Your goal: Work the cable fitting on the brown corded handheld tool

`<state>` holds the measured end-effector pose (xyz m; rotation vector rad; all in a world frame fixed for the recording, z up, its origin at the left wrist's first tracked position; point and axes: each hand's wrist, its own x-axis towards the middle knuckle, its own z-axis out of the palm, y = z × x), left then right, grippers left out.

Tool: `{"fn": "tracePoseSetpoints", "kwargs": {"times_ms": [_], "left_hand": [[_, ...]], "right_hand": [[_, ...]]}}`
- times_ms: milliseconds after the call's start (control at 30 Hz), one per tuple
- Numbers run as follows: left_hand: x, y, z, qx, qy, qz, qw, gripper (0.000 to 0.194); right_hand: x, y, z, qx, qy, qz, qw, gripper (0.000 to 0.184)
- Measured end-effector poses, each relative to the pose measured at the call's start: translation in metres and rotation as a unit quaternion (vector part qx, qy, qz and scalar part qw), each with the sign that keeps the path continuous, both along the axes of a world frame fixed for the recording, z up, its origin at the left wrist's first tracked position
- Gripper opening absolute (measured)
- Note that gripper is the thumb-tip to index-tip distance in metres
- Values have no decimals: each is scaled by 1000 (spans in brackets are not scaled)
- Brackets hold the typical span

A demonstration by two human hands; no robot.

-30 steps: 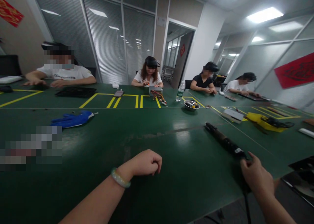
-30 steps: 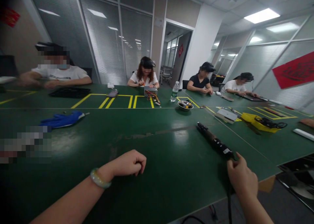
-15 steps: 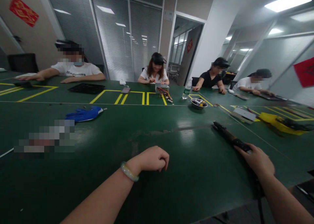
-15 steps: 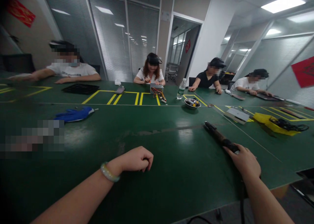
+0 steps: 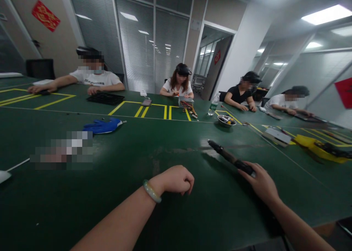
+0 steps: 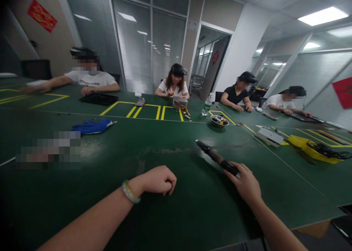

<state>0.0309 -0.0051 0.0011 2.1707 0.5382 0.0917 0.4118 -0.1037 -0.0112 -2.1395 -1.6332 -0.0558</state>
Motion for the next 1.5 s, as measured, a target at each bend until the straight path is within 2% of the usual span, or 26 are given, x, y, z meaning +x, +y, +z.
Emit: {"fn": "tracePoseSetpoints", "kwargs": {"times_ms": [100,267,367,467,633,767,833,900,933,1000,1100,1167,1267,1400,1500], "left_hand": [[-1,-4,6,61,-14,-24,998,21],[3,-23,16,258,-51,-32,964,17],[5,-28,16,317,-63,-42,945,14],[5,-25,11,356,-75,-13,931,12],[1,-14,3,382,-107,33,917,12],[-2,-9,4,377,-142,92,911,11],[-3,-7,8,376,-152,148,902,11],[-4,-5,13,379,-152,202,890,13],[-4,-4,14,380,-148,224,885,15],[-5,-1,15,382,-136,253,878,22],[-6,6,9,382,-109,261,880,33],[-8,10,3,382,-84,247,887,39],[-10,14,-4,380,-59,221,896,44],[-10,15,-4,379,-43,206,901,43],[-9,14,-3,383,-30,211,899,43]], "right_hand": [[-72,24,6,13,14,108,994,41],[-174,66,11,14,29,234,972,39],[-213,86,9,3,20,290,957,36],[-233,100,4,-10,6,340,940,31],[-235,109,-1,-31,17,375,926,41],[-220,103,13,-29,21,416,909,61],[-206,96,26,1,10,389,921,61],[-189,89,40,3,-2,321,947,40],[-181,86,45,-25,-5,288,957,31],[-165,79,52,-133,-2,247,960,37],[-152,70,51,-295,21,238,925,44],[-150,65,46,-338,37,255,905,38],[-152,63,41,-348,45,285,892,29],[-159,61,37,-306,36,315,898,25],[-164,61,33,-282,71,337,896,18]]}}
